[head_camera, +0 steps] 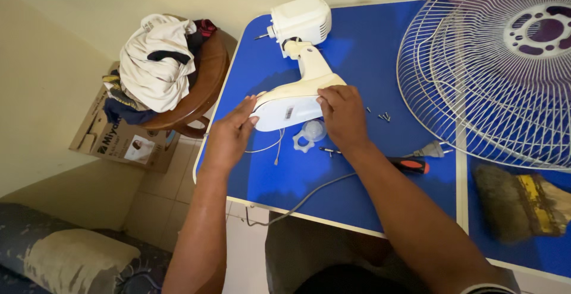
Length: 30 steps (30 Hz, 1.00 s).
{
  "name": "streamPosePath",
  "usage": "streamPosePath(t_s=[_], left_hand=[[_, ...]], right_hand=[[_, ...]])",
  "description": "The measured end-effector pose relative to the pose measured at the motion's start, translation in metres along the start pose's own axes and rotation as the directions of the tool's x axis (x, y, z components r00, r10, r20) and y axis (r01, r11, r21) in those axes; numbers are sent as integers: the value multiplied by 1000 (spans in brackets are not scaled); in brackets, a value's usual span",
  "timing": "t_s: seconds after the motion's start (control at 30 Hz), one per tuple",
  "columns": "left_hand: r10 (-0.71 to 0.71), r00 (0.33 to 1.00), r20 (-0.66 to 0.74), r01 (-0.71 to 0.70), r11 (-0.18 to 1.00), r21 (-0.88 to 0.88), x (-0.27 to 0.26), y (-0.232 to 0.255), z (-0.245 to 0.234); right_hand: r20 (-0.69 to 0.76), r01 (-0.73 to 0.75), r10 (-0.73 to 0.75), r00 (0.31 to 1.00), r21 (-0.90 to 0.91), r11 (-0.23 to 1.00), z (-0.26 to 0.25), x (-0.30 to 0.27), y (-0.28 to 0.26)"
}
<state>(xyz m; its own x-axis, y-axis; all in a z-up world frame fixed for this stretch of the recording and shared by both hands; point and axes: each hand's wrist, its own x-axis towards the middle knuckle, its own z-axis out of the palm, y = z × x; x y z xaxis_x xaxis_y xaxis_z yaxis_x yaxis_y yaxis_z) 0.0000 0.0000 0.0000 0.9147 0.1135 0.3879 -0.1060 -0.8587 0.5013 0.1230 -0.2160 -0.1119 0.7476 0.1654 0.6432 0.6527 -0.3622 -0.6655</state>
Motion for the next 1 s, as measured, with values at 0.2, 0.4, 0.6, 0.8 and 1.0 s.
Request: streamPosePath(t_s=[0.2,0.4,0.6,0.8,1.0], left_hand=[[34,999,-12,-34,999,12,-1,-8,5],[7,1000,-18,-8,1000,-24,-3,-9,6],[10,1000,-20,-12,994,-107,-1,0,3],[-105,994,29,105,994,-17,5,16,-7],[35,999,-39,-35,999,6,14,11,3]], right_hand=[[19,71,-71,997,-4,997,-9,6,-3],[65,85,-85,994,-5,996,-13,9,-2],[109,9,-3,994,-49,999,-7,9,4],[99,12,-3,995,-93,996,-3,8,9],[63,50,-43,997,-126,991,-6,8,3]])
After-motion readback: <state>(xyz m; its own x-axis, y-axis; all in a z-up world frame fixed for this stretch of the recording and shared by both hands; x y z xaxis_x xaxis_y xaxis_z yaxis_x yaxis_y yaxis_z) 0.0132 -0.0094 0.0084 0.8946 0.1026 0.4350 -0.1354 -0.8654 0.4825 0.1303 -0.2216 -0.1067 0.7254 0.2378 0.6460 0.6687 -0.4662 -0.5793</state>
